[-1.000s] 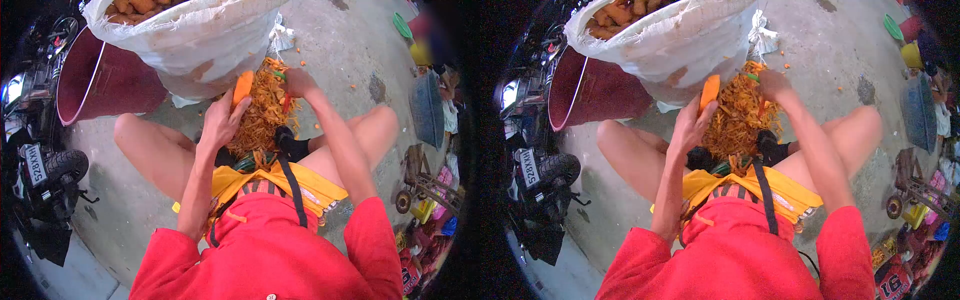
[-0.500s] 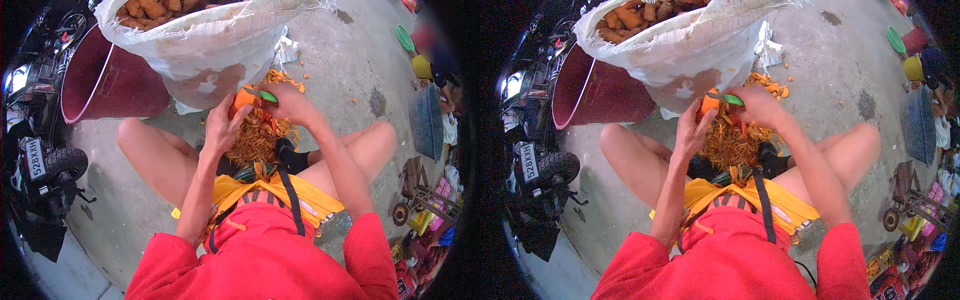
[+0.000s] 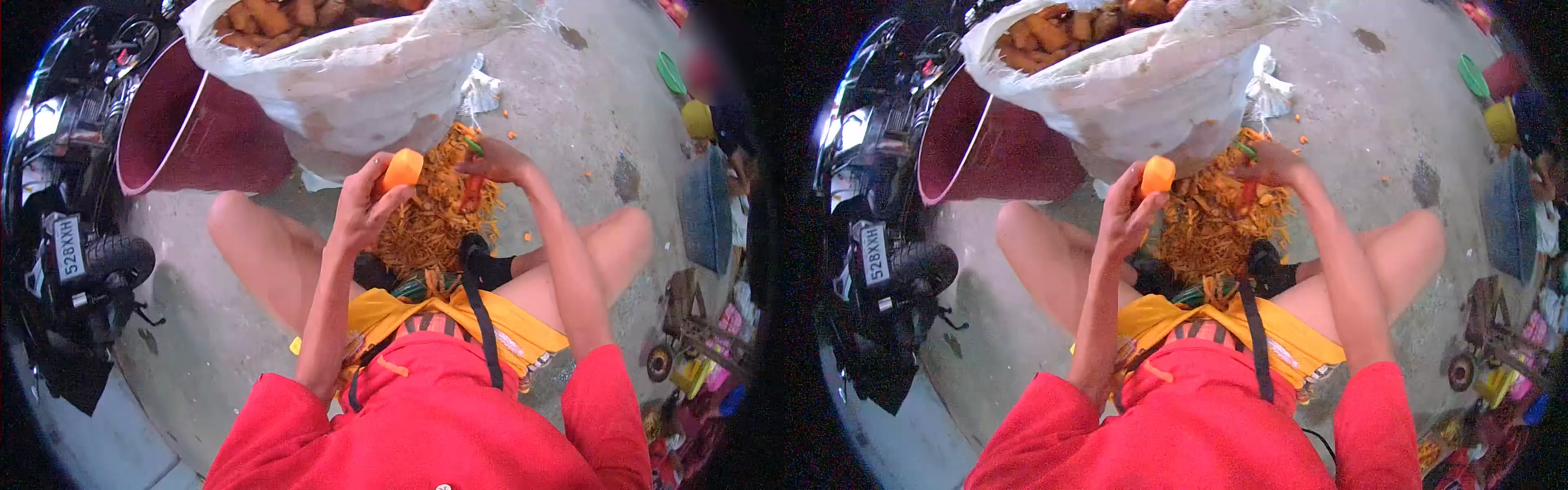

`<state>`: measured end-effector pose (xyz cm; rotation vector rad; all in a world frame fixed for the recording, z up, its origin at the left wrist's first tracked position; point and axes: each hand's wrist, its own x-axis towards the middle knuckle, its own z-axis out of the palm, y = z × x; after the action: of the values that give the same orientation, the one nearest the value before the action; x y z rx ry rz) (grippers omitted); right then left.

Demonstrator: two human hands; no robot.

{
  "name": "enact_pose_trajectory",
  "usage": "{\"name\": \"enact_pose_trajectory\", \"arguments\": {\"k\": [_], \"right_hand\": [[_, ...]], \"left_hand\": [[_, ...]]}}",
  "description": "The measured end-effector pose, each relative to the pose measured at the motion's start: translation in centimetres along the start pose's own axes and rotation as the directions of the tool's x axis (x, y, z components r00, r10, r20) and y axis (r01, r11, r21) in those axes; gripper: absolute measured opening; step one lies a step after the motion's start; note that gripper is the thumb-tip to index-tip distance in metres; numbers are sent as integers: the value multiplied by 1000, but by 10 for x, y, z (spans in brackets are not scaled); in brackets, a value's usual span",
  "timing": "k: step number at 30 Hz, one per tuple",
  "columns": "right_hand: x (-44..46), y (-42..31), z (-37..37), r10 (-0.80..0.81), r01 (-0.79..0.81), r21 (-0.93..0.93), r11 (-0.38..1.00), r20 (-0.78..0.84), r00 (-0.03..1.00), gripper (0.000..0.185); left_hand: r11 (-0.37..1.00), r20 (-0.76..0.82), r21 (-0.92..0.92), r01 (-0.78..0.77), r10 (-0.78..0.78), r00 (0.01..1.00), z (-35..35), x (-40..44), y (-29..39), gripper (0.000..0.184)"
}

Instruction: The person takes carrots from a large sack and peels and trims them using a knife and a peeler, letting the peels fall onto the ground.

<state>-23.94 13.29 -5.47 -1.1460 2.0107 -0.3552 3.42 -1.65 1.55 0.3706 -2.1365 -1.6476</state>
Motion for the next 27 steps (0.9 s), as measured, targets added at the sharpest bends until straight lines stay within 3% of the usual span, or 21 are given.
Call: {"name": "enact_pose_trajectory", "arguments": {"k": [2,5,7,8,9,10,11,12,13,15,16,17,18,19,20,21,22,23,24,25,27], "right_hand": [[-8,2,-1,-28,29,-94,995,11,1000,64],[-28,-26,-4,-6,31,-227,973,106,994,73],[-32,-39,2,50,4,-275,961,189,981,81],[-29,-39,10,69,-20,-288,957,161,985,79],[-30,-40,14,91,-48,-301,953,131,987,78],[-33,-46,15,91,-48,-305,951,128,988,78],[-36,-56,17,72,-68,-163,984,24,997,75],[-37,-64,15,67,-69,-19,997,-87,994,73],[-36,-67,12,71,-74,-23,997,-99,993,73],[-37,-70,12,11,119,296,948,-406,914,67],[-42,-79,8,-50,270,351,896,-527,849,59],[-43,-85,12,-35,253,353,901,-522,852,59],[-45,-90,20,65,291,450,844,-625,778,55],[-50,-91,26,178,341,530,776,-703,689,51],[-55,-69,41,-445,200,-398,895,-814,374,53],[-71,-88,39,-442,189,-400,897,-811,384,53],[-92,-128,31,-130,344,72,936,-838,530,45],[-103,-155,30,142,386,535,751,-703,697,41],[-106,-158,40,149,378,537,754,-701,697,41],[-106,-159,52,155,421,522,741,-744,650,40],[-103,-165,64,168,462,508,727,-784,598,38]], "left_hand": [[982,28,-14,189,-189,982,-20,3,6,30],[997,-57,-65,53,-56,997,-67,11,23,24],[956,-25,-192,224,-233,972,-144,31,32,26],[867,-110,-489,97,-172,979,-179,47,27,31],[684,-206,-727,-59,-135,969,-203,58,24,35],[663,-329,-746,-60,-289,899,-213,63,42,39],[640,-431,-765,-68,-432,792,-218,68,59,42],[637,-430,-767,-75,-424,797,-217,68,58,42],[642,-402,-764,-63,-398,824,-213,64,52,43],[681,-265,-731,52,-353,897,-186,50,36,46],[712,-156,-687,143,-337,928,-148,38,29,47],[903,-285,-316,290,-382,879,-92,26,32,52],[752,-112,-566,338,-477,872,-56,12,40,52],[609,-15,-687,397,-557,830,-23,0,23,56],[538,31,-742,400,-569,822,8,-13,15,61],[462,77,-791,402,-575,814,32,-20,9,68],[451,88,-795,407,-577,812,47,-20,5,68],[441,-26,-851,285,-577,816,60,-20,1,64],[434,-142,-887,157,-579,803,70,-20,0,61],[430,-135,-888,162,-581,803,76,-19,6,61],[209,-29,-972,105,-555,831,87,-21,20,61]]}}
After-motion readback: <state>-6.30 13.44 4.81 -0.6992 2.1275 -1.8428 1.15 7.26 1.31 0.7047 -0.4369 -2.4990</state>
